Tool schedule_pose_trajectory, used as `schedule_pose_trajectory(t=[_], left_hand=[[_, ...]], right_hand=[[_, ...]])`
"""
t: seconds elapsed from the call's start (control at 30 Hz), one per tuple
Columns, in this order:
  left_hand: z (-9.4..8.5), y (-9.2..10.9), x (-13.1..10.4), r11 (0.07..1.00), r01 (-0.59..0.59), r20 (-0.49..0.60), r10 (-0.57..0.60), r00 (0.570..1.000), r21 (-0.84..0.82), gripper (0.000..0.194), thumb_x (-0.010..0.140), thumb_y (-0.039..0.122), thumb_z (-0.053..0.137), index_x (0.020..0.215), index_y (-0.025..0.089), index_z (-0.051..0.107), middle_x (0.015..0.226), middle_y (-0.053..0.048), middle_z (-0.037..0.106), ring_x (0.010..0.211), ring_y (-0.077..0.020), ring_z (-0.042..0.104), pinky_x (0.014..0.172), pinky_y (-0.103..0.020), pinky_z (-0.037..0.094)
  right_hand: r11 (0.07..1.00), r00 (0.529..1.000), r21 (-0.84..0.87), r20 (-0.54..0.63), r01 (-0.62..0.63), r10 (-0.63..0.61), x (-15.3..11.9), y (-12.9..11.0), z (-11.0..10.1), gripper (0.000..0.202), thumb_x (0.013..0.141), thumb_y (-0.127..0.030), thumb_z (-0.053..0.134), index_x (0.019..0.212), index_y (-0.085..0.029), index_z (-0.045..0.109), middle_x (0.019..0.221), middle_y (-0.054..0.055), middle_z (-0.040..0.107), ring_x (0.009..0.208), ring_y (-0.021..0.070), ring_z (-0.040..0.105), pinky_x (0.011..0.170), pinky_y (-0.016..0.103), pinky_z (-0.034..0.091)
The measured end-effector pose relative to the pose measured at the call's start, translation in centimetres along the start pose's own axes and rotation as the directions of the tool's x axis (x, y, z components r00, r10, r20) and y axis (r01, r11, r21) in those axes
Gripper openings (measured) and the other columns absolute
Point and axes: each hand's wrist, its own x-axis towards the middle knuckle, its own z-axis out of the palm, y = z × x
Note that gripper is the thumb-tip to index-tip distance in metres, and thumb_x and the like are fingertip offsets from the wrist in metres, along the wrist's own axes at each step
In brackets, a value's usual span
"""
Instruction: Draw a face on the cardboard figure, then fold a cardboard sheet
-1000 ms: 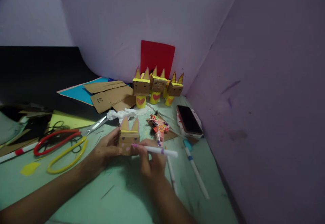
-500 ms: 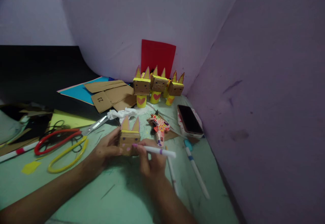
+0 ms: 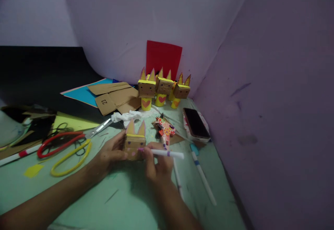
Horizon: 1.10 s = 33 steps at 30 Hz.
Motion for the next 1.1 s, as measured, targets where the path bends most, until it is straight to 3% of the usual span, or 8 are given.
schedule_pose_trajectory(t=[0.17, 0.33, 0.63, 1.1], left_hand=[[0.1, -0.2, -0.1, 1.0, 0.003, 0.019, -0.003, 1.0, 0.01, 0.07, 0.061, 0.012, 0.068, 0.128, 0.016, 0.047, 0.117, -0.011, 0.065, 0.107, -0.0298, 0.06, 0.09, -0.038, 0.047], [0.1, -0.4, 0.1, 1.0, -0.009, 0.019, 0.009, 1.0, -0.002, 0.074, 0.061, 0.01, 0.068, 0.13, 0.019, 0.045, 0.112, -0.007, 0.068, 0.102, -0.0276, 0.063, 0.088, -0.036, 0.048], [0.1, -0.3, 0.2, 1.0, -0.016, 0.0, 0.016, 1.0, 0.02, 0.069, 0.061, 0.011, 0.068, 0.127, 0.015, 0.048, 0.115, -0.009, 0.067, 0.106, -0.0294, 0.061, 0.089, -0.037, 0.048], [0.2, -0.1, 0.1, 1.0, -0.013, -0.002, 0.013, 1.0, 0.028, 0.068, 0.061, 0.014, 0.07, 0.125, 0.015, 0.05, 0.112, -0.009, 0.068, 0.104, -0.0295, 0.062, 0.088, -0.037, 0.048]], right_hand=[[0.998, 0.999, 0.054, -0.047, 0.012, -0.01, -0.1, -0.7, 0.3, 0.014, 0.092, -0.022, 0.051, 0.082, -0.019, 0.06, 0.064, 0.001, 0.063, 0.053, 0.0137, 0.06, 0.047, 0.025, 0.045], [0.992, 0.999, 0.128, 0.031, 0.008, -0.012, -0.1, -1.1, 1.0, 0.011, 0.091, -0.019, 0.052, 0.089, -0.02, 0.063, 0.07, 0.001, 0.066, 0.057, 0.0139, 0.063, 0.048, 0.024, 0.048], [0.984, 0.999, 0.178, 0.053, -0.009, 0.0, -0.2, -0.5, 1.2, 0.013, 0.089, -0.014, 0.054, 0.091, -0.022, 0.064, 0.072, 0.0, 0.067, 0.06, 0.0136, 0.063, 0.053, 0.024, 0.049], [0.988, 0.998, 0.154, 0.053, -0.029, 0.021, -0.3, -0.5, 1.1, 0.013, 0.089, -0.014, 0.053, 0.087, -0.02, 0.065, 0.068, 0.001, 0.065, 0.06, 0.015, 0.063, 0.054, 0.026, 0.049]])
